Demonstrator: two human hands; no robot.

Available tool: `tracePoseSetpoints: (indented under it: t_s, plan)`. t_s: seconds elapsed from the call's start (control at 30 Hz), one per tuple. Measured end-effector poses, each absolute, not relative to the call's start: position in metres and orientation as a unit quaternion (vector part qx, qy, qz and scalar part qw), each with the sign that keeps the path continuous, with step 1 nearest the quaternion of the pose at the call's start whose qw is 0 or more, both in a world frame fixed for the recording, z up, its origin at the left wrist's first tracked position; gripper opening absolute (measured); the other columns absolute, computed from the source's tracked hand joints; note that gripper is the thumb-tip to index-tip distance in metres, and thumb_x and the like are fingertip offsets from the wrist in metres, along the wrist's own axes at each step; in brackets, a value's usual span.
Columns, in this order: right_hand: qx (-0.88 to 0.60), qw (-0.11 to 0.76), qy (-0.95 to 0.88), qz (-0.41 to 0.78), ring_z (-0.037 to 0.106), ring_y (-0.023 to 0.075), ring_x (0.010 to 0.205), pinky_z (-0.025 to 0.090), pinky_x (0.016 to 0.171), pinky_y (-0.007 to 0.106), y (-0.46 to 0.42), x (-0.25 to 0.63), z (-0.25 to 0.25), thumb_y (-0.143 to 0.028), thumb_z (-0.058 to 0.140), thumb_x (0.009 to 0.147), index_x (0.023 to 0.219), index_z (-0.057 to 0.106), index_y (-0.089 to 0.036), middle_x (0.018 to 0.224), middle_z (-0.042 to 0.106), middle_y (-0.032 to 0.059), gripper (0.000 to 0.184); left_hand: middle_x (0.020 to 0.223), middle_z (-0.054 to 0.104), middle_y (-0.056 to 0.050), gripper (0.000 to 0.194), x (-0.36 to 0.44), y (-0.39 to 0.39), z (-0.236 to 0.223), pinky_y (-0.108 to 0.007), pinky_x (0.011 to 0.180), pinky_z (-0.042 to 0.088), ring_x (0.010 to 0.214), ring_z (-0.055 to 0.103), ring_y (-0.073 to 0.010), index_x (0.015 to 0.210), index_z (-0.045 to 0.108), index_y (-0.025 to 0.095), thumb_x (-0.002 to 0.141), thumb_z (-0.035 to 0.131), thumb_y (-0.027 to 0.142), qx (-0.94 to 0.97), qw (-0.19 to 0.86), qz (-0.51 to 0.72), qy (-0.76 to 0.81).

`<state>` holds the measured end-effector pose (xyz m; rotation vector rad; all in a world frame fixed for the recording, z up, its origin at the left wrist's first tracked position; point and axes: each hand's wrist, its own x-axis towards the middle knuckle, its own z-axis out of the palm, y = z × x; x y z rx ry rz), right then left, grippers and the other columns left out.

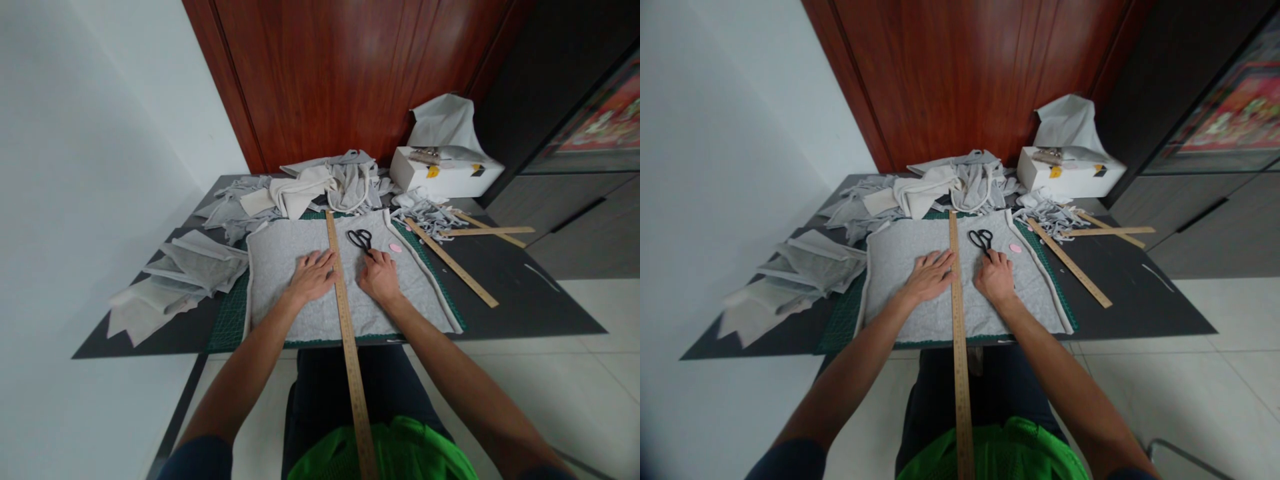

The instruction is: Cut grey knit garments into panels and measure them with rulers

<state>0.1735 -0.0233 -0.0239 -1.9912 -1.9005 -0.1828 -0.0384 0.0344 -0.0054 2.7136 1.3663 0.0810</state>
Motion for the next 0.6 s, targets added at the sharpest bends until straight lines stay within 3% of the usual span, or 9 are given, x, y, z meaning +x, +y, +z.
tracePoseSetpoints:
  t_s: [0.27,0.43,0.6]
  plan:
    - [-0.708,0.195,-0.676,-0.065,0.050,0.0340,0.123,0.042,0.096,0.045,-0.0228,0.1740,-0.0253,-0.014,0.053,0.092,0.121,0.072,-0.012,0.145,0.061,0.0186,0.035,0.177,0.029,-0.007,0.067,-0.0384,0.0337,-0.0074,-0.054,0.121,0.030,0.156,0.034,-0.0339,0.169,0.033,0.025,0.109,0.031,0.054,0.890,0.029,0.051,0.452]
    - [-0.708,0.189,-0.677,-0.065,0.050,0.0336,0.123,0.041,0.096,0.045,-0.0219,0.1748,-0.0269,-0.015,0.053,0.092,0.121,0.072,-0.012,0.146,0.061,0.0181,0.035,0.173,0.039,-0.005,0.065,-0.0387,0.0336,-0.0057,-0.054,0.121,0.030,0.155,0.035,-0.0337,0.167,0.037,0.025,0.109,0.031,0.054,0.892,0.032,0.048,0.448]
    - [-0.711,0.187,-0.675,-0.061,0.050,0.0336,0.124,0.042,0.097,0.045,-0.0215,0.1747,-0.0271,-0.015,0.053,0.093,0.124,0.072,-0.012,0.146,0.060,0.0186,0.036,0.173,0.039,-0.005,0.066,-0.0392,0.0365,-0.0088,-0.055,0.122,0.029,0.158,0.032,-0.0360,0.169,0.034,0.026,0.109,0.031,0.052,0.891,0.043,0.042,0.451]
